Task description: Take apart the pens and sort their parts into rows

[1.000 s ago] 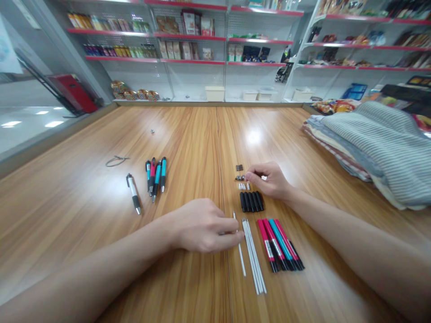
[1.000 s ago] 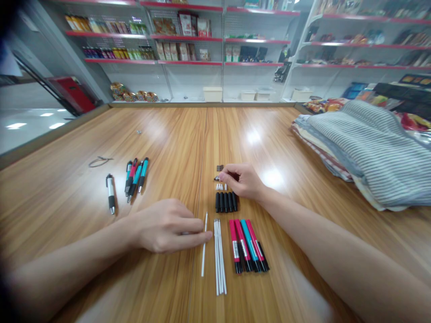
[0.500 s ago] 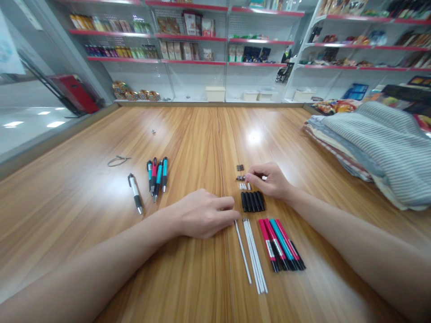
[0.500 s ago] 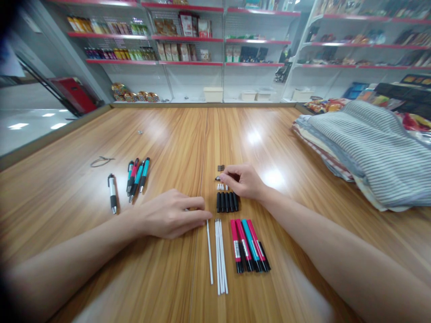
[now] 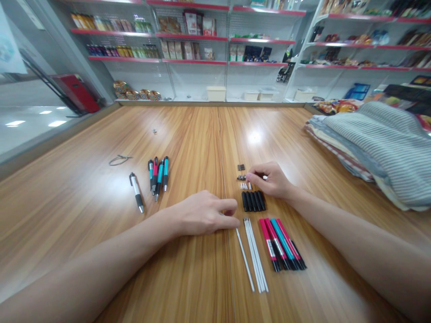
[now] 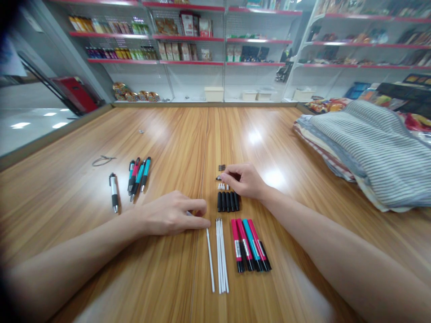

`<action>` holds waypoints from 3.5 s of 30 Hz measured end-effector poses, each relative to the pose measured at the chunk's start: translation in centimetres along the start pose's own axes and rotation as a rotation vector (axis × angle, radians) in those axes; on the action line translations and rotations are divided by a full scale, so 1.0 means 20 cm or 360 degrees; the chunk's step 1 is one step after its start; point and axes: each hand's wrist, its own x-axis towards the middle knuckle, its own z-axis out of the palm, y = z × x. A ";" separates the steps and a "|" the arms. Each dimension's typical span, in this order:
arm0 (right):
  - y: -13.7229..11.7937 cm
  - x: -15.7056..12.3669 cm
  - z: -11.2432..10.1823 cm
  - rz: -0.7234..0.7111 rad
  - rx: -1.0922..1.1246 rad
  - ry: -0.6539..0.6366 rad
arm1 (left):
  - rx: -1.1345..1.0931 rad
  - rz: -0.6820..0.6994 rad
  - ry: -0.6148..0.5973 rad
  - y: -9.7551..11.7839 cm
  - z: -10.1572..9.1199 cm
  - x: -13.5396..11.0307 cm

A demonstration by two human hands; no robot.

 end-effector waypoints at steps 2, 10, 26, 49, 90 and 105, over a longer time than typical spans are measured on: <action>0.00 0.00 0.00 -0.0001 -0.0003 0.0000 | 0.0004 0.0017 0.0019 0.01 0.00 0.00; -0.01 0.00 0.00 0.0004 0.0012 0.0000 | 0.0053 0.0031 0.0145 0.05 0.01 0.03; 0.00 0.00 0.00 -0.0017 0.0018 0.0003 | -0.0165 0.0069 0.0219 0.08 0.02 0.03; 0.00 0.01 0.00 0.0033 0.0042 0.0014 | 0.0043 0.0061 0.0213 0.09 0.01 0.05; -0.01 0.01 0.00 0.0055 0.0045 0.0025 | -0.0117 0.0100 0.0239 0.13 0.03 0.05; -0.01 0.01 0.00 0.0048 0.0048 0.0013 | -0.0118 0.0204 0.0171 0.15 0.02 0.06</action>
